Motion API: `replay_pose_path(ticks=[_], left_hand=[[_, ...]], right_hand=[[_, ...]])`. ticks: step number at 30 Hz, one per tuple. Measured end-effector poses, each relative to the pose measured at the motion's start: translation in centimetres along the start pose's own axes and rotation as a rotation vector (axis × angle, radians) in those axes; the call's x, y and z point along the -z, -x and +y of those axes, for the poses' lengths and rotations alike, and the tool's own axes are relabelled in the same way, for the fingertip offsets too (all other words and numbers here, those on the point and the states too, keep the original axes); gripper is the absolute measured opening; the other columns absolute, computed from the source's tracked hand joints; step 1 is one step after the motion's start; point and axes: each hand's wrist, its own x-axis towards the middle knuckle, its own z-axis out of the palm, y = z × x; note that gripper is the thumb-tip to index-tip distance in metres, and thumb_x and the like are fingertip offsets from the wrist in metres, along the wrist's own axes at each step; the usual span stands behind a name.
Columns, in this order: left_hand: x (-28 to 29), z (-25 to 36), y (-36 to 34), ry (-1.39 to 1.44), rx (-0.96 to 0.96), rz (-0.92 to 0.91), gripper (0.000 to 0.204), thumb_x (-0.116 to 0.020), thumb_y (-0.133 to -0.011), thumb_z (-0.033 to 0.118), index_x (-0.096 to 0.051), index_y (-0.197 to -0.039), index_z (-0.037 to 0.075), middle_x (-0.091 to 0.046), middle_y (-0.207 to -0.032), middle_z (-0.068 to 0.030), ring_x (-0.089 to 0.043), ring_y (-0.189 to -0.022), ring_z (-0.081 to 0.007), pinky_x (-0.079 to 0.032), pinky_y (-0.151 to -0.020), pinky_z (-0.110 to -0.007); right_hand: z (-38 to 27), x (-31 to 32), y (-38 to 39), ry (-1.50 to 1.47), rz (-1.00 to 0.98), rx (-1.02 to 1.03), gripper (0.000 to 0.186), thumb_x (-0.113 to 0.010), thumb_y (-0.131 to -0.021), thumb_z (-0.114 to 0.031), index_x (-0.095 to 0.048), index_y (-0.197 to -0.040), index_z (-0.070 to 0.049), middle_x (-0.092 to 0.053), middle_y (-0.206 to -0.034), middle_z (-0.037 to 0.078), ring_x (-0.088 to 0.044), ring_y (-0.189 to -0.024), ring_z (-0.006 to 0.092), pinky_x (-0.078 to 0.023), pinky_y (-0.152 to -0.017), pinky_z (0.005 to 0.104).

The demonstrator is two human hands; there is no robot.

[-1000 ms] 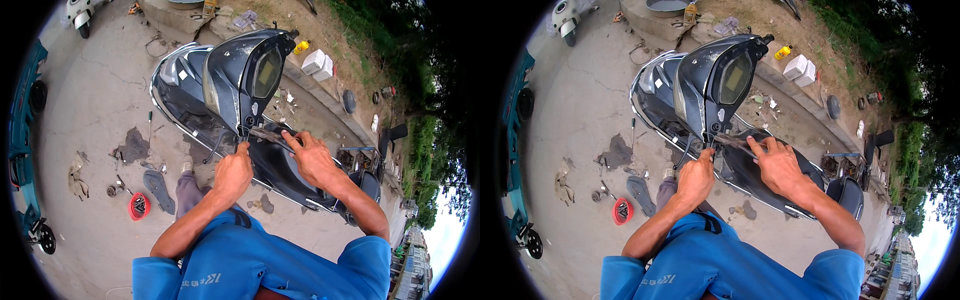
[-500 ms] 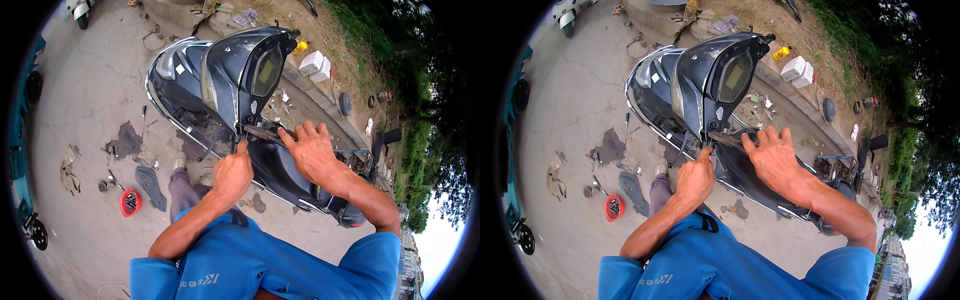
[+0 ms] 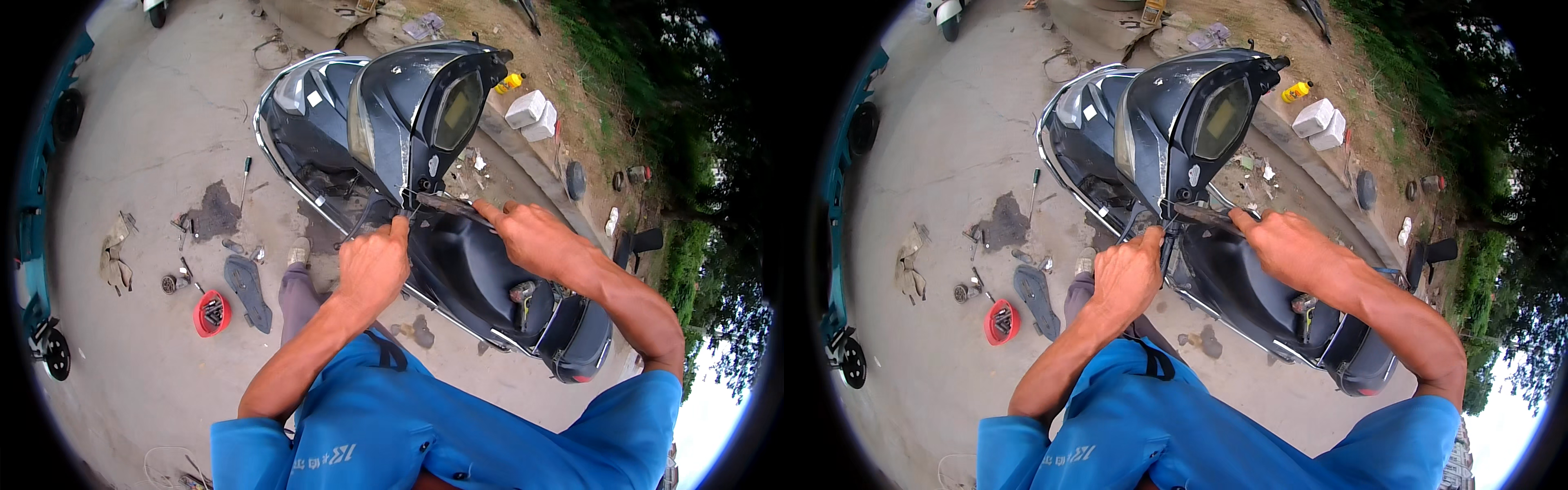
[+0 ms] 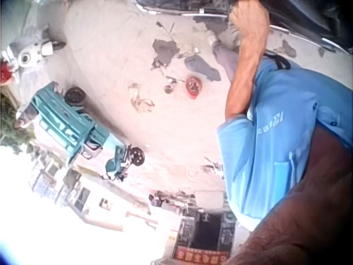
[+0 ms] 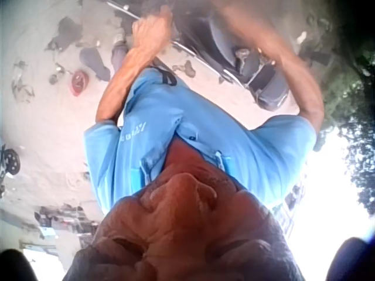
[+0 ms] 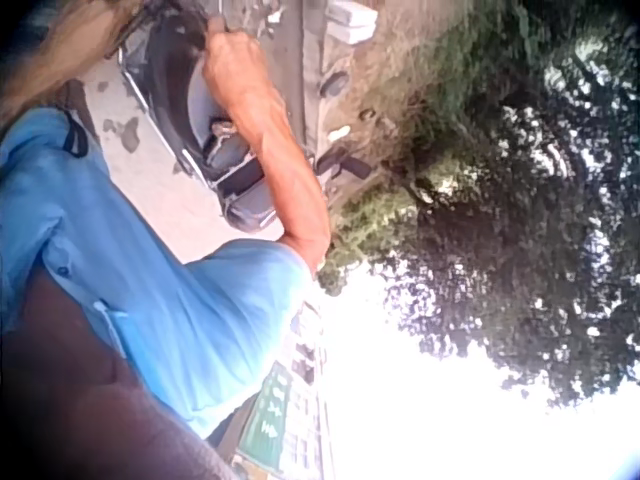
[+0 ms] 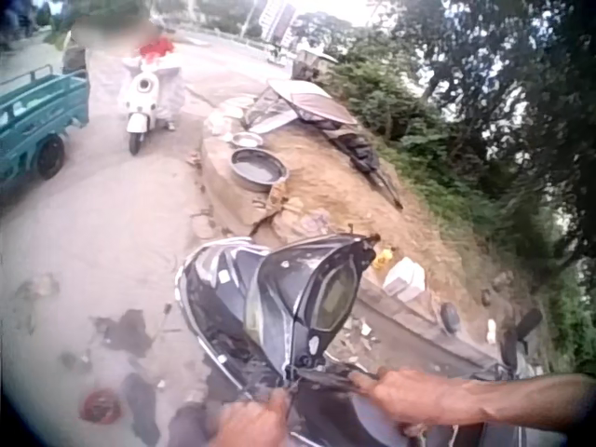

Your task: The person removes screws from the front fairing of a scooter using a screwdriver and manipulates a wire with pliers. They move a scooter component and then touch the handlebars of a trike.

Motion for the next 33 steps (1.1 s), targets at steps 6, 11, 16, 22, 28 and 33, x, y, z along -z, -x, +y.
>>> replay_pose_path(ticks=[6, 11, 16, 22, 28, 33], left_hand=[[1.6, -2.4, -2.5, -0.216, -0.197, 0.229, 0.009, -0.068, -0.086, 0.013, -0.065, -0.082, 0.007, -0.061, -0.079, -0.0076, -0.059, -0.078, -0.0280, -0.049, -0.065, -0.041], [2.9, -2.4, -5.5, -0.178, -0.271, 0.283, 0.008, -0.069, -0.085, 0.010, -0.070, -0.078, 0.005, -0.060, -0.082, -0.0100, -0.056, -0.085, -0.0283, -0.043, -0.074, -0.041], [4.4, -2.8, -9.2, -0.190, -0.420, 0.197, 0.004, -0.072, -0.082, 0.009, -0.073, -0.083, 0.005, -0.057, -0.083, -0.0070, -0.054, -0.088, -0.0271, -0.041, -0.078, -0.040], [5.5, -2.1, -13.0, -0.185, -0.577, -0.047, 0.011, -0.074, -0.080, 0.010, -0.075, -0.090, 0.005, -0.062, -0.091, -0.0071, -0.057, -0.098, -0.0275, -0.042, -0.094, -0.040], [8.9, 1.1, -18.8, 0.092, -0.297, 0.206, 0.063, -0.060, -0.101, 0.042, -0.048, -0.146, 0.000, -0.049, -0.148, -0.0228, -0.046, -0.139, -0.0391, -0.037, -0.115, -0.045], [9.3, -1.3, -28.6, -0.197, -0.244, 0.593, 0.083, -0.048, -0.103, 0.057, -0.037, -0.147, -0.013, -0.041, -0.152, -0.0320, -0.033, -0.146, -0.0435, -0.025, -0.122, -0.046]], right_hand=[[2.0, -1.8, -0.3, -0.303, 0.010, 0.027, 0.043, -0.056, -0.098, -0.005, -0.052, -0.139, 0.005, -0.069, -0.093, 0.029, -0.064, -0.086, 0.0490, -0.049, -0.079, 0.0513], [3.2, -2.4, -1.0, -0.478, 0.003, 0.082, 0.037, -0.056, -0.100, -0.008, -0.056, -0.136, 0.001, -0.069, -0.089, 0.024, -0.066, -0.078, 0.0415, -0.050, -0.077, 0.0466], [3.6, -3.1, -1.5, -0.725, -0.196, -0.030, 0.029, -0.056, -0.103, -0.013, -0.059, -0.130, -0.003, -0.059, -0.076, 0.009, -0.055, -0.064, 0.0210, -0.046, -0.061, 0.0372], [2.5, -7.3, -1.0, -1.604, -0.369, -0.189, 0.031, -0.050, -0.108, -0.017, -0.053, -0.138, -0.010, -0.042, -0.074, -0.002, -0.033, -0.057, 0.0070, -0.029, -0.048, 0.0264], [1.8, -10.8, -0.9, -1.443, -0.194, -0.061, 0.028, -0.050, -0.107, -0.017, -0.056, -0.130, -0.003, -0.048, -0.076, 0.003, -0.046, -0.063, 0.0108, -0.042, -0.056, 0.0332], [0.4, -10.2, -0.5, -1.238, -0.022, 0.005, 0.036, -0.053, -0.104, -0.016, -0.054, -0.135, 0.002, -0.066, -0.093, 0.022, -0.066, -0.092, 0.0342, -0.050, -0.085, 0.0463]])
